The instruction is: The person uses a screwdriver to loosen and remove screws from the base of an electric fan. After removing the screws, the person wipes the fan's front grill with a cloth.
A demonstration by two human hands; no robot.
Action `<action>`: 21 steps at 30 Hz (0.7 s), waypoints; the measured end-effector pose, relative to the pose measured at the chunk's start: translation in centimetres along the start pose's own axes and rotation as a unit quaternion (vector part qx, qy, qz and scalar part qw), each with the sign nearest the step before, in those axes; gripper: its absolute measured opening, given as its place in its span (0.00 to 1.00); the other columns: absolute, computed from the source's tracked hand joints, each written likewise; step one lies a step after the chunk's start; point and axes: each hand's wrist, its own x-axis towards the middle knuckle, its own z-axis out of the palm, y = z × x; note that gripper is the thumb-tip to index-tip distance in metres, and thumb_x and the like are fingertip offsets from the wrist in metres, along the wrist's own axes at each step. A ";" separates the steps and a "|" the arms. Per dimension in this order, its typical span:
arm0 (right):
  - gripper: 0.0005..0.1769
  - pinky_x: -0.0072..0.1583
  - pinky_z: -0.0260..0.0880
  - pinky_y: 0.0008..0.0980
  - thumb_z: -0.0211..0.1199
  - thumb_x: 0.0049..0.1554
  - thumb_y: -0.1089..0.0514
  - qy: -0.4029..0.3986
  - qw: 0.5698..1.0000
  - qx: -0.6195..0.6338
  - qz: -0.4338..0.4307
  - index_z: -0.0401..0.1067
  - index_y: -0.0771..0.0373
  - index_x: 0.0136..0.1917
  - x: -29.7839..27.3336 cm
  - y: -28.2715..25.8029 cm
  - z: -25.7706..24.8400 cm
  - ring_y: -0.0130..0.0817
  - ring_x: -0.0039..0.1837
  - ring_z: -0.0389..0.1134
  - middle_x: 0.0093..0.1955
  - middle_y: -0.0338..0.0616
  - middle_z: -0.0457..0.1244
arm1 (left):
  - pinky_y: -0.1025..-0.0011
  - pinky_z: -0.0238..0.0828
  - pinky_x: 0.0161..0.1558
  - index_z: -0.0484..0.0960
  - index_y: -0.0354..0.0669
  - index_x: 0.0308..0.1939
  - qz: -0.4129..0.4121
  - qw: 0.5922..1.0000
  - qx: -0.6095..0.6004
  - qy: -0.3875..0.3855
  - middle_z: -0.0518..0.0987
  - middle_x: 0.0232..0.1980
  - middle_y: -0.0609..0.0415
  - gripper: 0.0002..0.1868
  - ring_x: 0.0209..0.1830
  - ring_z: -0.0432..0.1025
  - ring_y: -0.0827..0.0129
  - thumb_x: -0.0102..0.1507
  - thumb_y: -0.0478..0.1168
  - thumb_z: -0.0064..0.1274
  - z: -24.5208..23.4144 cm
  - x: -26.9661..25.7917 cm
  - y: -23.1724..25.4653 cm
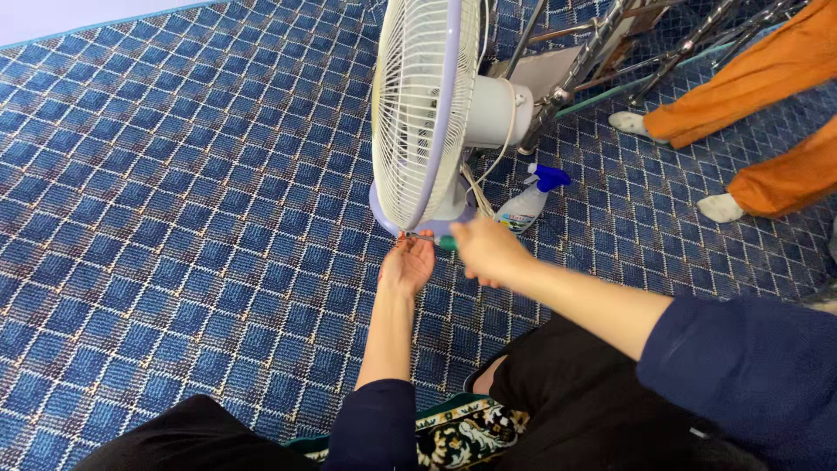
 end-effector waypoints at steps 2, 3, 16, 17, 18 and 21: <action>0.15 0.34 0.62 0.35 0.56 0.63 0.50 -0.067 0.965 0.218 0.129 0.73 0.61 0.43 0.2 1.7 -1.7 0.37 0.32 0.63 0.33 0.45 0.63 | 0.59 0.78 0.52 0.73 0.48 0.47 -0.017 1.000 0.013 -0.013 0.80 0.52 0.45 0.11 0.56 0.77 0.53 0.75 0.46 0.35 0.3 -0.2 0.3; 0.13 0.34 0.63 0.35 0.56 0.62 0.51 -0.078 0.946 0.271 0.158 0.73 0.61 0.44 0.2 2.5 -2.4 0.37 0.33 0.64 0.34 0.45 0.63 | 0.58 0.77 0.52 0.73 0.46 0.47 -0.025 0.999 0.021 -0.021 0.80 0.53 0.44 0.13 0.57 0.77 0.51 0.74 0.47 0.35 0.6 0.0 0.3; 0.14 0.43 0.72 0.39 0.63 0.44 0.62 0.129 0.640 -0.418 -0.632 0.72 0.67 0.45 -4.8 -5.1 -4.6 0.41 0.44 0.72 0.45 0.44 0.66 | 0.60 0.78 0.55 0.74 0.40 0.49 -0.038 0.996 0.064 -0.054 0.79 0.56 0.46 0.16 0.57 0.74 0.57 0.76 0.47 0.36 0.0 0.8 -0.6; 0.12 0.44 0.73 0.39 0.63 0.46 0.62 0.110 0.644 -0.440 -0.616 0.72 0.67 0.45 -4.8 -5.6 -4.0 0.42 0.44 0.72 0.44 0.45 0.66 | 0.61 0.78 0.54 0.75 0.40 0.49 -0.036 0.995 0.074 -0.054 0.79 0.57 0.46 0.17 0.56 0.75 0.58 0.75 0.48 0.35 0.2 0.3 -0.7; 0.11 0.44 0.73 0.39 0.62 0.47 0.61 0.091 0.647 -0.462 -0.600 0.72 0.67 0.44 -4.7 -5.9 -3.4 0.42 0.44 0.72 0.42 0.46 0.66 | 0.61 0.78 0.54 0.75 0.41 0.50 -0.034 0.994 0.085 -0.055 0.80 0.57 0.47 0.18 0.55 0.76 0.58 0.75 0.48 0.33 0.5 -0.3 -0.8; 0.09 0.41 0.74 0.41 0.61 0.52 0.59 0.049 0.703 -0.478 -0.524 0.72 0.67 0.44 -3.9 -5.7 -2.0 0.44 0.41 0.73 0.39 0.49 0.68 | 0.59 0.78 0.55 0.75 0.42 0.51 -0.025 0.995 0.095 -0.035 0.81 0.57 0.46 0.19 0.55 0.78 0.57 0.75 0.47 0.29 1.1 -1.5 -1.1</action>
